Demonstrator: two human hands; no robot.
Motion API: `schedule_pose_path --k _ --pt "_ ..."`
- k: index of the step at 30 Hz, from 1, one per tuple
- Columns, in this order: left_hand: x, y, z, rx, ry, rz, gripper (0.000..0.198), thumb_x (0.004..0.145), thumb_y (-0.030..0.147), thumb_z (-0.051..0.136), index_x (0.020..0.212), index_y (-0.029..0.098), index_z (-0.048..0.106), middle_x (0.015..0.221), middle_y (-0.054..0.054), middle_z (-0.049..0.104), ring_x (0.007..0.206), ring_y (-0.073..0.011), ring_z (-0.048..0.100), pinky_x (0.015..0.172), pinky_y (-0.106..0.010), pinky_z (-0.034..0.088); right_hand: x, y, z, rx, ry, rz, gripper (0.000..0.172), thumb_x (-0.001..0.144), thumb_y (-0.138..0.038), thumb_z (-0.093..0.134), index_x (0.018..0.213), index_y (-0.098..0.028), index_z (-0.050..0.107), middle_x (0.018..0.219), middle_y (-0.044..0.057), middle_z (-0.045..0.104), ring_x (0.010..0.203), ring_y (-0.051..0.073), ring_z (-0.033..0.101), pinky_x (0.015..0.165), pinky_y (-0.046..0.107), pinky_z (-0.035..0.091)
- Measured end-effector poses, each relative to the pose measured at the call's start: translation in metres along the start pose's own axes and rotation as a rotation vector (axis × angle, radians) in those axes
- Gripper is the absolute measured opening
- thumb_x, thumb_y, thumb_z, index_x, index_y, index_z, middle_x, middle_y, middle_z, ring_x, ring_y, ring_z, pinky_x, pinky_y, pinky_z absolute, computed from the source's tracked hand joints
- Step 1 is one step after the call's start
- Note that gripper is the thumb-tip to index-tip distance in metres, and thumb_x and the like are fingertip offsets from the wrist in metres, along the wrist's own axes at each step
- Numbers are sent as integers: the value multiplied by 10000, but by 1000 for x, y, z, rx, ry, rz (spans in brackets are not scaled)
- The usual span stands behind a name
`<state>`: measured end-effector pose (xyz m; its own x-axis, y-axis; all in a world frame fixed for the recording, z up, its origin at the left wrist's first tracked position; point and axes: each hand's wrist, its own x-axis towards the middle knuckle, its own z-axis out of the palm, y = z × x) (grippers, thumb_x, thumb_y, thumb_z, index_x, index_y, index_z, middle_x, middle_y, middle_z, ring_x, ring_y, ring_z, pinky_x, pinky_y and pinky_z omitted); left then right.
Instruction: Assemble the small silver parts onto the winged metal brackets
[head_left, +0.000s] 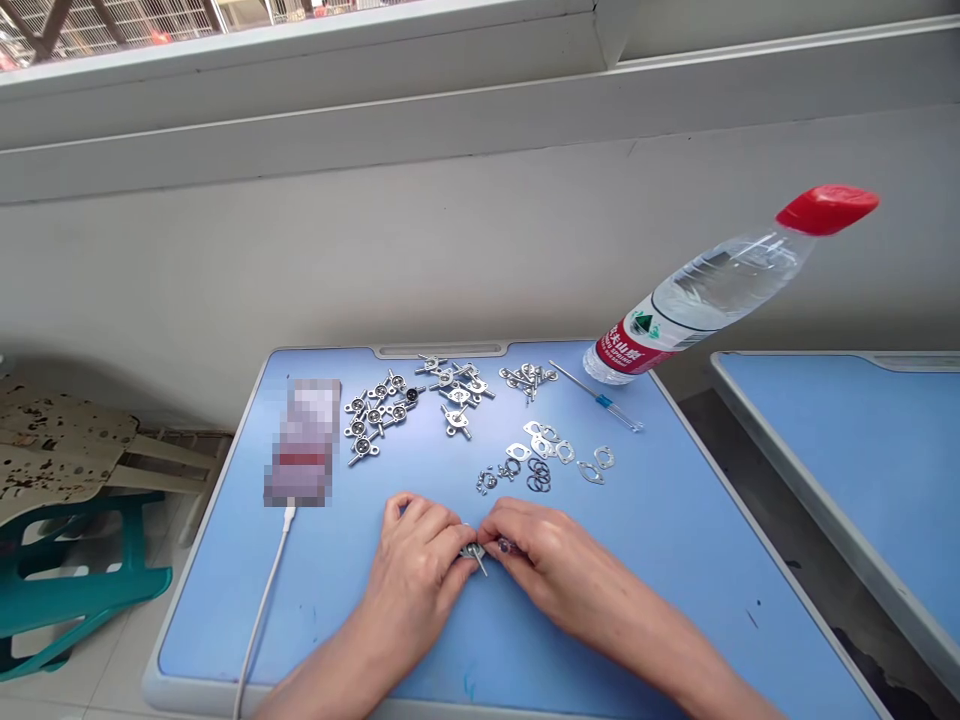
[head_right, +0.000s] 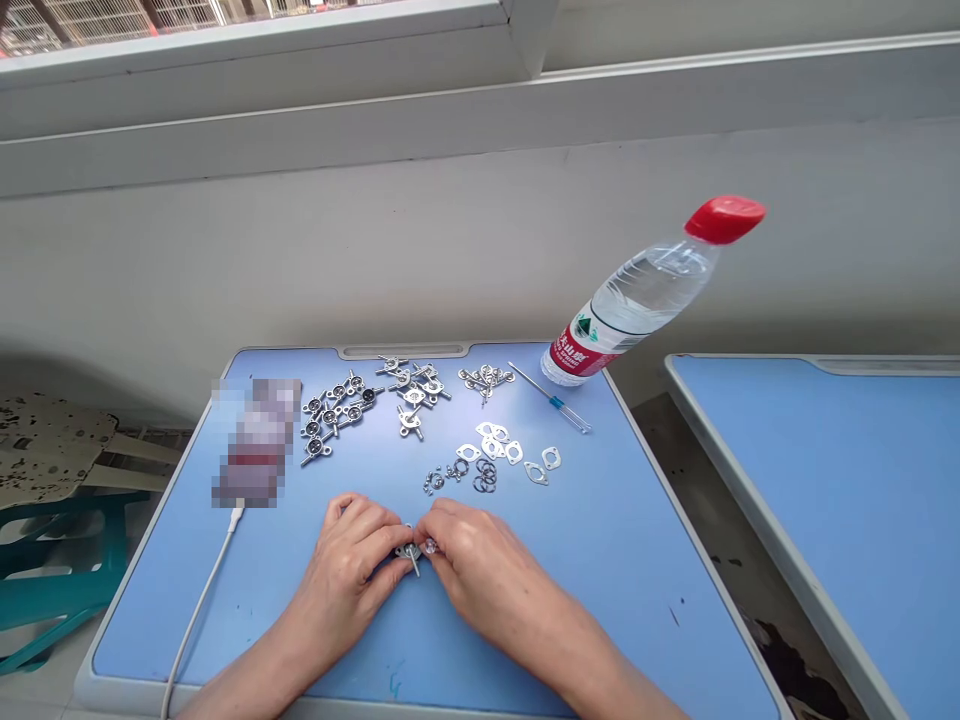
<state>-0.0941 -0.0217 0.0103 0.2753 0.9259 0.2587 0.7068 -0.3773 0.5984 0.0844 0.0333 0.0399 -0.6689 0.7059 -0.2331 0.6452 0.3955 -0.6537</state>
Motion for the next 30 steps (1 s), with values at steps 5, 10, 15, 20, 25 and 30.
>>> schedule_pose_path --k 5,10,15,20,25,30 --pt "0 0 0 2 -6 2 86 922 128 584 967 198 605 857 4 639 799 -178 539 825 -373 346 2 0 2 -3 26 16 202 912 -74 468 799 -180 598 826 30 646 698 165 599 625 282 436" --pt "-1 -1 0 20 -2 11 71 927 145 585 967 199 608 863 -1 641 800 -180 544 827 -378 345 1 -3 -11 130 90 56 101 919 -196 521 849 -210 592 835 15 655 733 165 594 637 276 444" --pt "0 -1 -1 13 16 32 67 946 168 568 988 201 607 882 -5 654 813 -178 561 830 -373 346 -6 -5 -29 319 188 118 300 1010 -378 344 891 -235 579 827 10 615 726 155 559 645 276 437" --pt "1 -1 -2 10 24 37 79 959 175 543 979 198 616 863 -7 652 803 -176 564 828 -372 347 -9 -8 -29 384 168 113 392 1030 -464 284 809 -232 510 840 -4 574 782 153 532 716 285 433" --pt "1 -1 -2 -2 19 39 106 973 196 522 984 199 628 868 -11 661 803 -173 569 824 -374 356 -7 -12 -24 309 207 76 399 1036 -471 261 785 -229 457 818 -2 531 794 163 494 748 307 430" --pt "2 -1 -4 1 -11 11 123 975 203 512 985 216 634 876 -16 678 813 -179 585 825 -382 373 -9 -14 -26 363 202 -11 354 1042 -425 273 781 -226 407 795 -5 493 707 144 463 657 281 428"
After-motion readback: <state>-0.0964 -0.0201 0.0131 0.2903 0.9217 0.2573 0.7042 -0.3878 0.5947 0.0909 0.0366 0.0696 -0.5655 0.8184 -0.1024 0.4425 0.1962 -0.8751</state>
